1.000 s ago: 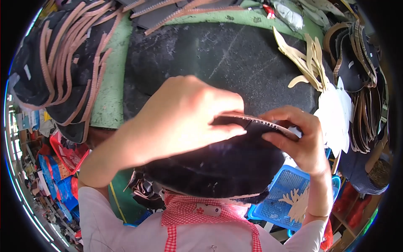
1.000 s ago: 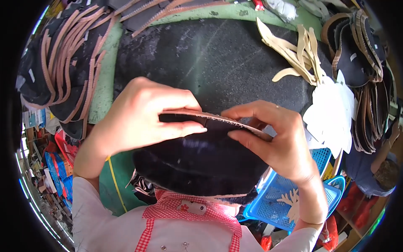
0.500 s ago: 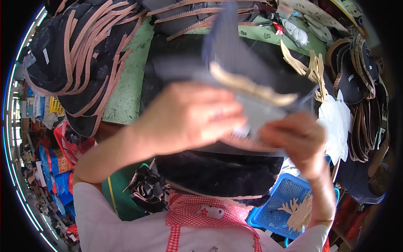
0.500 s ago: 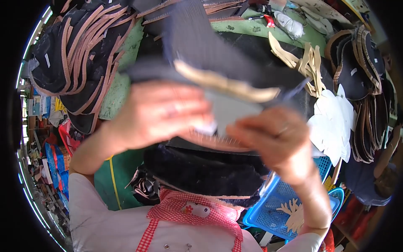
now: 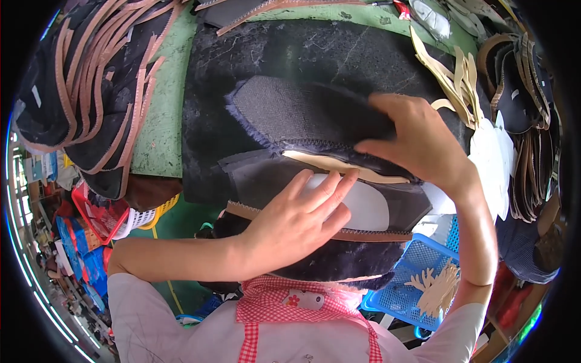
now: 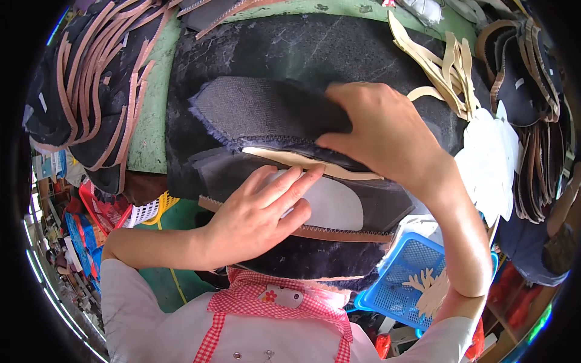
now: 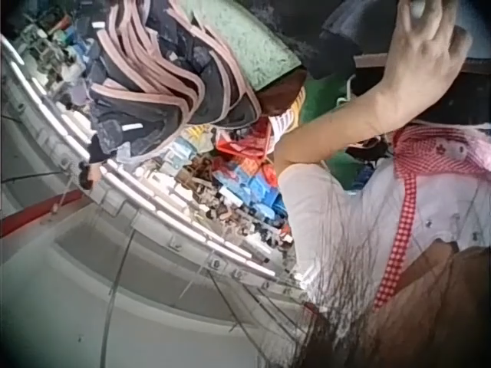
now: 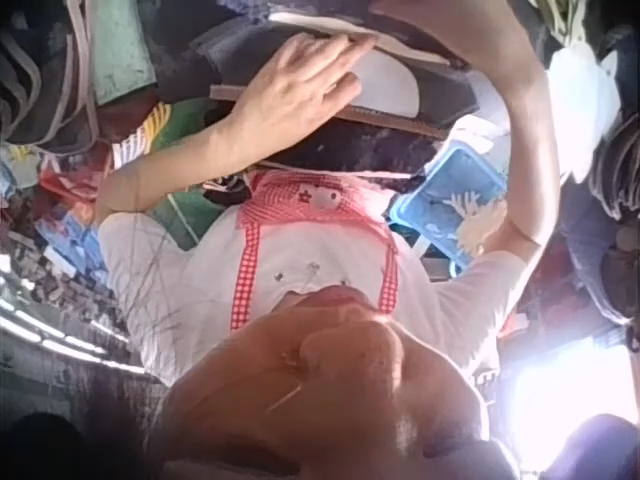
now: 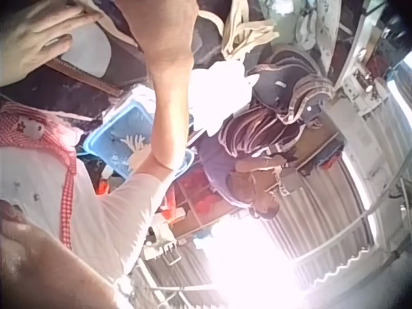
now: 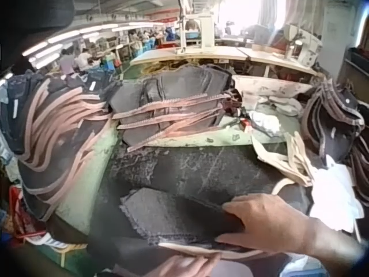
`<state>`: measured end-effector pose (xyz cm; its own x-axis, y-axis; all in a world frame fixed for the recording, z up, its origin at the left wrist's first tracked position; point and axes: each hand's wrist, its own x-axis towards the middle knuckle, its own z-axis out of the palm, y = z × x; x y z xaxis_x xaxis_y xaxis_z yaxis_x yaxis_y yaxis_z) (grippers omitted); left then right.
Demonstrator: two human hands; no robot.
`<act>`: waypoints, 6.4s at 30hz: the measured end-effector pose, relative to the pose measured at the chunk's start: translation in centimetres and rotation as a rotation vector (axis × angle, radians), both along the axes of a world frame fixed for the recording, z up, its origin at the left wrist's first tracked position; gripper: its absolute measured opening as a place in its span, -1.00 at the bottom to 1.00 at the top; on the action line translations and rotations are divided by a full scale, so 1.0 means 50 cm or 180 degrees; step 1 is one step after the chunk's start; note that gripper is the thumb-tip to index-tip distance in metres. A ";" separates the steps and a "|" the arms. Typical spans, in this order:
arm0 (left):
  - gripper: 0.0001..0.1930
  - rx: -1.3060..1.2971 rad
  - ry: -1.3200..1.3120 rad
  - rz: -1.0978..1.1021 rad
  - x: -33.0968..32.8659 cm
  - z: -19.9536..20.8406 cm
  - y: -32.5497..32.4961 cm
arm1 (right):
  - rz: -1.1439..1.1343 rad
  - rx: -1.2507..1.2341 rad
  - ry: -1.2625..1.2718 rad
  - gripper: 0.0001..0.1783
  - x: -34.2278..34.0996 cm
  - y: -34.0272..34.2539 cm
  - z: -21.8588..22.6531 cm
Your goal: Assembling components of shoe uppers by inserting liners and reinforcement strips.
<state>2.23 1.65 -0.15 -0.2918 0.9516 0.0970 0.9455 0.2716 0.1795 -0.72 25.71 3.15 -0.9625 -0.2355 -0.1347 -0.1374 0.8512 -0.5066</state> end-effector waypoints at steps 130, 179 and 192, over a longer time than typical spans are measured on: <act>-0.42 0.1202 -0.1298 -0.1587 0.047 -0.097 0.465 | -0.2867 -0.2858 0.2749 -0.41 0.570 0.898 0.080; -0.85 0.3061 -0.3891 0.1643 -0.127 0.040 -0.102 | -0.1421 -0.4033 -0.0485 -0.45 0.115 -0.089 0.071; -0.71 0.2889 -0.4365 0.1046 -0.100 0.070 -0.063 | -0.1360 -0.2928 -0.0025 -0.48 0.088 -0.092 0.079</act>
<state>-2.79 -1.52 3.36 -0.7822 0.6195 0.0659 -0.1047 -0.2350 0.9663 3.70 21.10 7.10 -0.9903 0.1127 -0.0811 0.0933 0.1073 -0.9898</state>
